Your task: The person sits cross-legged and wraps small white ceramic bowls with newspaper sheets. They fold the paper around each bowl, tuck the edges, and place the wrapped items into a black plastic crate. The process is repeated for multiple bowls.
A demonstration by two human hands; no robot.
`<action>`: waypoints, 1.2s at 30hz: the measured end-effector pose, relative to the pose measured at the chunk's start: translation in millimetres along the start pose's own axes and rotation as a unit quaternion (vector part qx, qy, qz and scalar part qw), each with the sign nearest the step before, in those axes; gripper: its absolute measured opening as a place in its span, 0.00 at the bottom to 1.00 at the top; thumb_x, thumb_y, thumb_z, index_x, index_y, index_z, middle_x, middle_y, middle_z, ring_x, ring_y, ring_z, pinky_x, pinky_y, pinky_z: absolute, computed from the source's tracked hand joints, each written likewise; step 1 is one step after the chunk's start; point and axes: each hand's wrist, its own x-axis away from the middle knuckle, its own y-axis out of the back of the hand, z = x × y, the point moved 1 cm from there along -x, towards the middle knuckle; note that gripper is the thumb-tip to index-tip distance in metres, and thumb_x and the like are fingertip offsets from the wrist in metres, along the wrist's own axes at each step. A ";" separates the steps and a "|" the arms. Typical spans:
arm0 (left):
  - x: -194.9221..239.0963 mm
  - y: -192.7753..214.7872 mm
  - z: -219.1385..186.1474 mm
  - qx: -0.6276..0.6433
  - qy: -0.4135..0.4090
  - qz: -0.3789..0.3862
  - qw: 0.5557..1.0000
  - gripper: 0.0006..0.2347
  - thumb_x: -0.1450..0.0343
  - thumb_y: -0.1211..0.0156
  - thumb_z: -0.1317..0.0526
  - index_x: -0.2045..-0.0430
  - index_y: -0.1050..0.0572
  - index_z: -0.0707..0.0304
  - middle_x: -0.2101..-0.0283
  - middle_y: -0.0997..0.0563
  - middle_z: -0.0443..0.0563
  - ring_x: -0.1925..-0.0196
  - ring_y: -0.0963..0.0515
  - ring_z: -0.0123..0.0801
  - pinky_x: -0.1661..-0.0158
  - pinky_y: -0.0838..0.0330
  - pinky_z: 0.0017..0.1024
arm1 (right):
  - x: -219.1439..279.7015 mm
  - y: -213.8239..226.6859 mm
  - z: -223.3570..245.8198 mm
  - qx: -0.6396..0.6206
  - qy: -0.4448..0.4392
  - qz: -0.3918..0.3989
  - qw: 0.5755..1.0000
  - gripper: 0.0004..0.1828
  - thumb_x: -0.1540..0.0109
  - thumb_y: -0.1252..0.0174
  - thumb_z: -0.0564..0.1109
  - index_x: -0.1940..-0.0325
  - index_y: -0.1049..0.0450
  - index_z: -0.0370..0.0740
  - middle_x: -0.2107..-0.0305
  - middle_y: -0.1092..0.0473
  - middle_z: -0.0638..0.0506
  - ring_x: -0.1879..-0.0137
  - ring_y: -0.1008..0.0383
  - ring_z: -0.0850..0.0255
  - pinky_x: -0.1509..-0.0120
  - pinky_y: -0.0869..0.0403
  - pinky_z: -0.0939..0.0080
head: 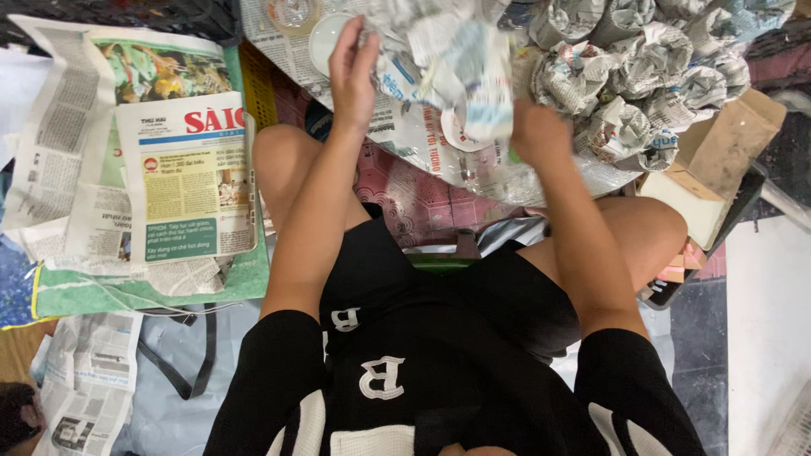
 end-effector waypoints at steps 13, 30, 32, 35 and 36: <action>49.2 -59.3 -79.5 -0.199 0.022 0.241 0.949 0.17 0.20 0.46 0.51 0.45 0.26 0.65 0.63 0.21 0.46 0.64 0.25 0.24 0.62 0.29 0.23 | 94.6 103.6 96.8 -0.282 0.190 -0.213 0.916 0.34 0.52 0.41 0.26 0.42 0.21 0.43 0.41 0.32 0.47 0.35 0.27 0.45 0.30 0.28 0.53; 123.5 -55.7 -91.9 -0.487 -0.204 0.195 0.827 0.15 0.37 0.29 0.66 0.60 0.27 0.62 0.61 0.19 0.52 0.63 0.18 0.43 0.65 0.26 0.37 | 87.9 42.4 65.6 -0.257 0.121 -0.276 0.918 0.36 0.50 0.40 0.24 0.38 0.20 0.40 0.55 0.39 0.45 0.56 0.34 0.54 0.51 0.30 0.56; 123.3 -56.1 -91.5 -0.481 -0.179 0.186 0.838 0.11 0.36 0.30 0.67 0.64 0.26 0.63 0.64 0.19 0.52 0.67 0.18 0.44 0.68 0.27 0.38 | 79.9 26.8 57.9 -0.262 0.118 -0.286 0.914 0.28 0.46 0.40 0.25 0.43 0.20 0.39 0.54 0.38 0.47 0.52 0.34 0.55 0.48 0.28 0.57; 122.5 -49.5 -85.2 -0.484 -0.120 0.158 0.852 0.05 0.30 0.32 0.66 0.67 0.25 0.62 0.69 0.18 0.51 0.70 0.18 0.42 0.68 0.27 0.38 | 63.0 8.8 46.7 -0.299 0.094 -0.307 0.899 0.10 0.36 0.39 0.30 0.52 0.20 0.36 0.53 0.36 0.50 0.47 0.33 0.57 0.43 0.26 0.60; 123.2 -45.8 -83.0 -0.474 -0.127 0.134 0.861 0.06 0.29 0.31 0.65 0.67 0.25 0.63 0.68 0.18 0.53 0.68 0.17 0.42 0.67 0.26 0.37 | 61.2 8.2 39.8 -0.331 0.082 -0.308 0.888 0.08 0.33 0.40 0.31 0.51 0.20 0.34 0.54 0.35 0.50 0.48 0.32 0.58 0.43 0.28 0.59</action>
